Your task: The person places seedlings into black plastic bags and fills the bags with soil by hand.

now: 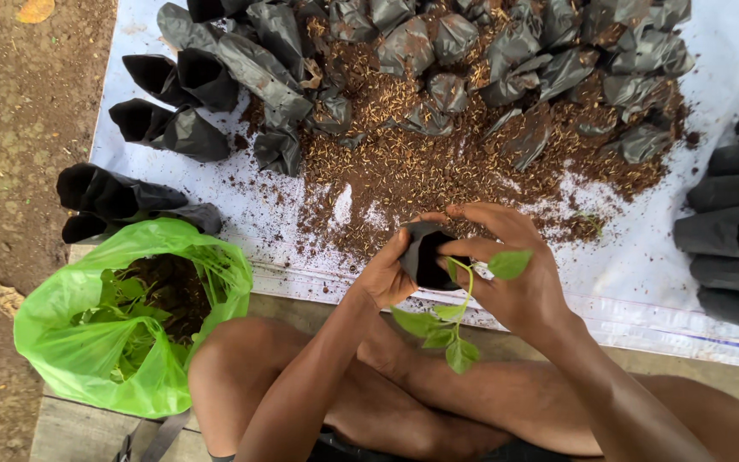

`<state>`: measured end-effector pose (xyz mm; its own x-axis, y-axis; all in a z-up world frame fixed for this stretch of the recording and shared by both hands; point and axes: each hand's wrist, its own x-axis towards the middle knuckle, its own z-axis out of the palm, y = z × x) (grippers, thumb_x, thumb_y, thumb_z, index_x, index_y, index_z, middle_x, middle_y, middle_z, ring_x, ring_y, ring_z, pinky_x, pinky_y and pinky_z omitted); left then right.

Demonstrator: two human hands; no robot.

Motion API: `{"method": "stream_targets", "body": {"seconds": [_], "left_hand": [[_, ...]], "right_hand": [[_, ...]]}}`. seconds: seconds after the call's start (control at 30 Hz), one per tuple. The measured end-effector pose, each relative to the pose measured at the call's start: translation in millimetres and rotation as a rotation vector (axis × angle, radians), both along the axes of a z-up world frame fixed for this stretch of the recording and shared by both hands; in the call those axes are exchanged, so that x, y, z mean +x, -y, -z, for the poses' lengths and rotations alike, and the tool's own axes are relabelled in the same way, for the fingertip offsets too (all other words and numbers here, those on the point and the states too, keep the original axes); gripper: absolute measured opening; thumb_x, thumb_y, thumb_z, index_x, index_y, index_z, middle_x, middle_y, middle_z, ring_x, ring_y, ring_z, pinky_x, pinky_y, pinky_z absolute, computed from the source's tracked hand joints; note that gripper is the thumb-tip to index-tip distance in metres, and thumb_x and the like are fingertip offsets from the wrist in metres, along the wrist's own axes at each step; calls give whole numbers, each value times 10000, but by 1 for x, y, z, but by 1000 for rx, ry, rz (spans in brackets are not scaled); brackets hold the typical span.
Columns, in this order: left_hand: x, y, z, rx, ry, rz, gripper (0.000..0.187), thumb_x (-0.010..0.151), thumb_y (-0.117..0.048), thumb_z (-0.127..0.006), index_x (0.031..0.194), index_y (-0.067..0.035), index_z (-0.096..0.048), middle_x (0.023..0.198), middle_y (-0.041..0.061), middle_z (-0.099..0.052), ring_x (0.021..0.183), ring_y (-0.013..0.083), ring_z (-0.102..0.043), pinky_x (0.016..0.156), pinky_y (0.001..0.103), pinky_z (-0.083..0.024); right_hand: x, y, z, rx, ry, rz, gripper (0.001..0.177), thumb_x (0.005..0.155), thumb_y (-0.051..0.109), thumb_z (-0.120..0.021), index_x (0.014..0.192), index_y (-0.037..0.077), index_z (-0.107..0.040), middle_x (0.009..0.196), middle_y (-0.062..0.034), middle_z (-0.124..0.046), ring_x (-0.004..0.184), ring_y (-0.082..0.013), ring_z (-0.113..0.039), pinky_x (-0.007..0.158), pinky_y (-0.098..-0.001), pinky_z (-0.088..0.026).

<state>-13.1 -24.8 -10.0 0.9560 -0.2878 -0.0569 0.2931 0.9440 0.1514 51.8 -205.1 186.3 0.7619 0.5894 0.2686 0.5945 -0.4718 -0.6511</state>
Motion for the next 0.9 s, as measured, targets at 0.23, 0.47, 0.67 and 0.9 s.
{"method": "stream_targets", "body": {"seconds": [0.23,0.47,0.67,0.9], "left_hand": [[2,-1,-15,65,33,-28,864,1112,-488,-730,1717,5,-359,1330,315,-807,1189,365,-844,1065,508,-702],[2,4,13,-12,76,-58,893,1108,-473,-728,1728,9,-302,1315,367,-790,1095,372,-866,927,445,-747],[-6,4,5,54,-4,-103,863,1071,-336,-788,1717,35,-352,1329,307,-798,1215,394,-833,1003,488,-722],[-3,1,-7,48,-57,-81,837,1076,-239,-760,1741,29,-329,1280,280,-816,1201,374,-838,1011,491,-734]], "right_hand": [[6,-2,-4,31,22,-12,35,947,239,-930,964,221,-906,1360,-147,-829,1364,-448,-753,1149,-585,-573],[5,-1,-2,-26,91,4,69,919,227,-947,965,223,-896,1302,-157,-830,1283,-432,-787,1123,-595,-578],[2,-2,-9,-18,107,-19,48,966,232,-913,958,201,-876,1309,-153,-836,1221,-418,-808,1097,-569,-583],[0,0,-1,-24,29,-4,18,962,210,-898,968,202,-883,1358,-145,-829,1227,-401,-806,1116,-571,-571]]}}
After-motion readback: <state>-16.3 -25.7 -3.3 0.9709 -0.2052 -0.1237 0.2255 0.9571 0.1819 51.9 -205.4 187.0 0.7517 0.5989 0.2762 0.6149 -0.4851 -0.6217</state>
